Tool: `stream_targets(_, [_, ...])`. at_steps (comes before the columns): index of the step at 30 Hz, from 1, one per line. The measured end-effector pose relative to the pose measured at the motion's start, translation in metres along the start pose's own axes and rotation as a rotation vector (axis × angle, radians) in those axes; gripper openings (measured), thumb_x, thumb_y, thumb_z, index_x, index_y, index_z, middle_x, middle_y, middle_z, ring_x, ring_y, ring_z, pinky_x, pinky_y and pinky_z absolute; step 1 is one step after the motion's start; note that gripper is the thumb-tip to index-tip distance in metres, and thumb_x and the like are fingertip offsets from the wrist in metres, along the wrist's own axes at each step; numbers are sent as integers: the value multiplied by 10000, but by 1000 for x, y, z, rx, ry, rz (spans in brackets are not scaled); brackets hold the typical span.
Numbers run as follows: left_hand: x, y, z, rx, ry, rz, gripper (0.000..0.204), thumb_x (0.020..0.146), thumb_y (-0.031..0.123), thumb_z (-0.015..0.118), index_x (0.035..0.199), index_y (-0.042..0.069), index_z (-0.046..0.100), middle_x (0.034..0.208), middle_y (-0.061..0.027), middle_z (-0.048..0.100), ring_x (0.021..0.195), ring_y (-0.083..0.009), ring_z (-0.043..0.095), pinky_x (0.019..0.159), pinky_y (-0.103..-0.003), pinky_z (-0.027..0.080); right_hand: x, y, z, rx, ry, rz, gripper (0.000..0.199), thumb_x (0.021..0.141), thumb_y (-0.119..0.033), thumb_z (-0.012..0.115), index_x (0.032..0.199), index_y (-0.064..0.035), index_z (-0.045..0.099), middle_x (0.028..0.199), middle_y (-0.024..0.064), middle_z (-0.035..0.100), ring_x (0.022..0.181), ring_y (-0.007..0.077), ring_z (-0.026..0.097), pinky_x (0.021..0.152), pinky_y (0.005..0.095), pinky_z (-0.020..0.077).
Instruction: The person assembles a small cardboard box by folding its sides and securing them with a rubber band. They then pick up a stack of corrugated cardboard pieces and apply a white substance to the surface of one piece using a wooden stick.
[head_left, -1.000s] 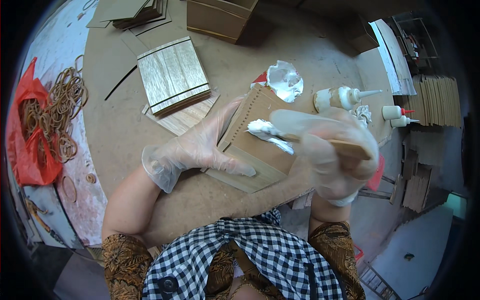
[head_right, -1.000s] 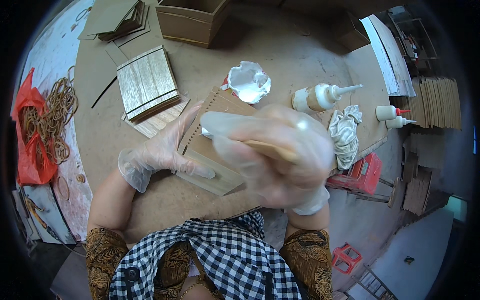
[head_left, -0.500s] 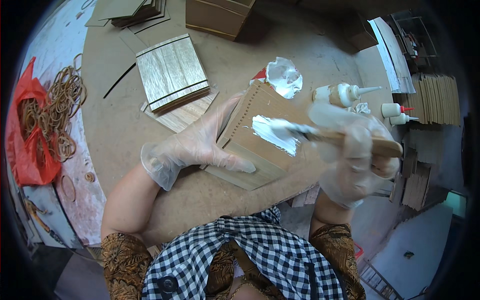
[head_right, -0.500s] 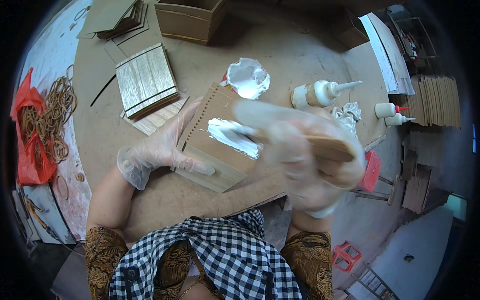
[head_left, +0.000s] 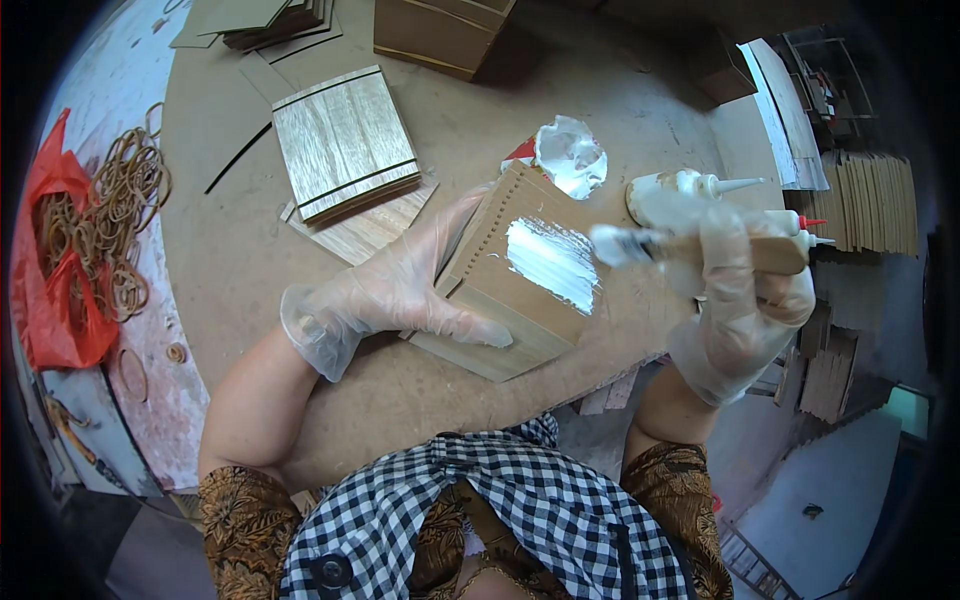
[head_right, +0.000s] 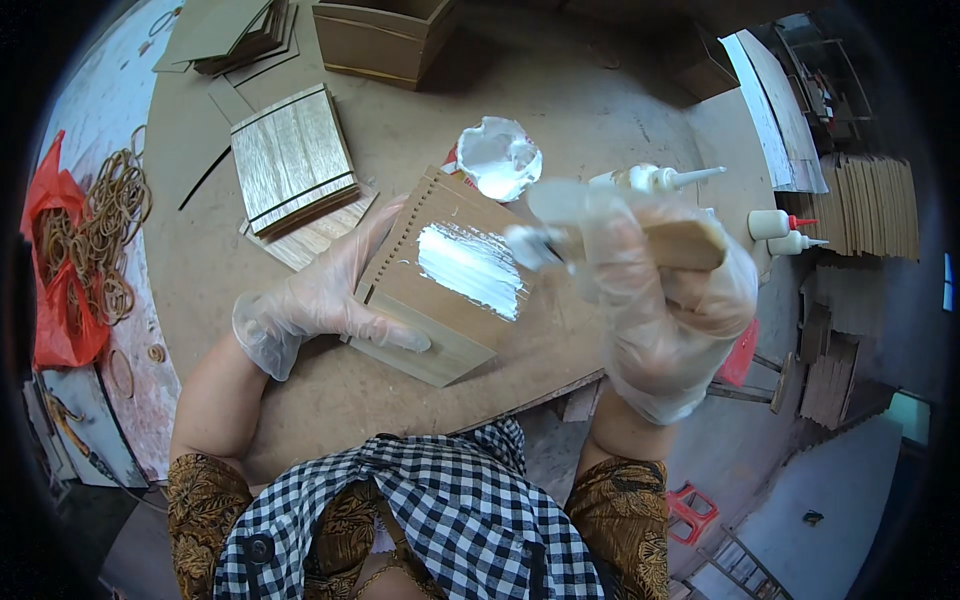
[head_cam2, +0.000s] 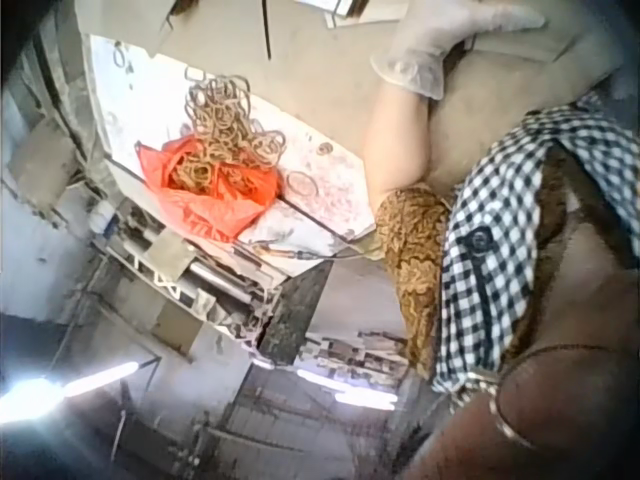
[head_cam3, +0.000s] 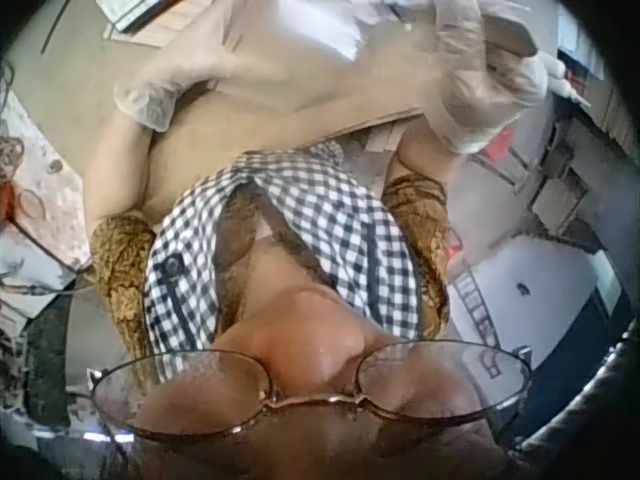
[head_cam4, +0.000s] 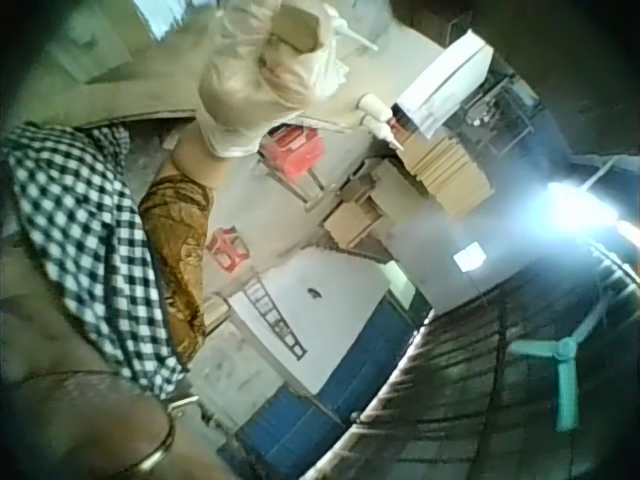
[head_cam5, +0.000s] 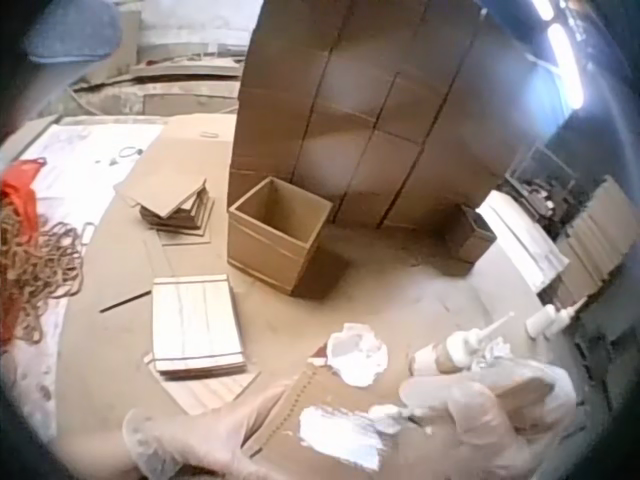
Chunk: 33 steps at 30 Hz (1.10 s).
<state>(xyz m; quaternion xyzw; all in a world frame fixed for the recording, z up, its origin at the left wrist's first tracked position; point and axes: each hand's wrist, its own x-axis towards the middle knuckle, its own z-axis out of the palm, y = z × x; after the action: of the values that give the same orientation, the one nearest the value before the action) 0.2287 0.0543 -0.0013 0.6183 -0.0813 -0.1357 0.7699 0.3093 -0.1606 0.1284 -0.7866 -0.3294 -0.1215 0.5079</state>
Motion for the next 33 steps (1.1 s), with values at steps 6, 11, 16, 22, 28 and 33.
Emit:
stream_targets(6, [-2,6,1,-27,20,-37,1247,581,234,945,1527,16,162,1481,-160,382,1398,-242,343,1170,-363,264,13,10,28,-97,-134,-269,98,876,-116,710,845,-23,716,698,50,697,582,108,634,481,244,461])
stream_targets(11, [-1,1,0,-33,18,11,1239,586,258,943,1525,14,172,1484,-165,377,1403,-253,338,1171,-365,267,-4,7,1,-131,-141,74,102,881,-79,674,833,4,708,657,63,688,526,102,609,457,256,447])
stream_targets(16, [0,2,1,18,7,16,1244,589,281,941,1526,13,169,1491,-172,368,1410,-259,329,1174,-368,265,-11,-5,-18,-73,-29,309,110,889,-69,658,886,35,694,784,83,696,676,113,640,617,230,500])
stream_targets(22, [-1,0,-1,76,18,16,1259,582,291,942,1527,7,160,1499,-183,356,1416,-267,321,1176,-373,261,-9,3,2,184,94,130,96,880,-69,684,902,22,706,799,100,702,677,128,651,617,241,512])
stream_targets(28, [0,-1,-1,64,12,0,1266,577,295,943,1528,7,158,1501,-191,352,1421,-280,316,1175,-378,263,-2,14,7,-61,-133,48,93,893,-52,661,904,29,706,807,86,698,709,122,645,636,252,512])
stream_targets(33, [-1,-1,-1,100,18,19,1265,578,294,943,1529,15,157,1495,-181,361,1417,-275,321,1176,-374,261,-9,24,-15,-71,60,234,131,929,-50,626,859,43,685,735,70,690,622,98,625,534,251,490])
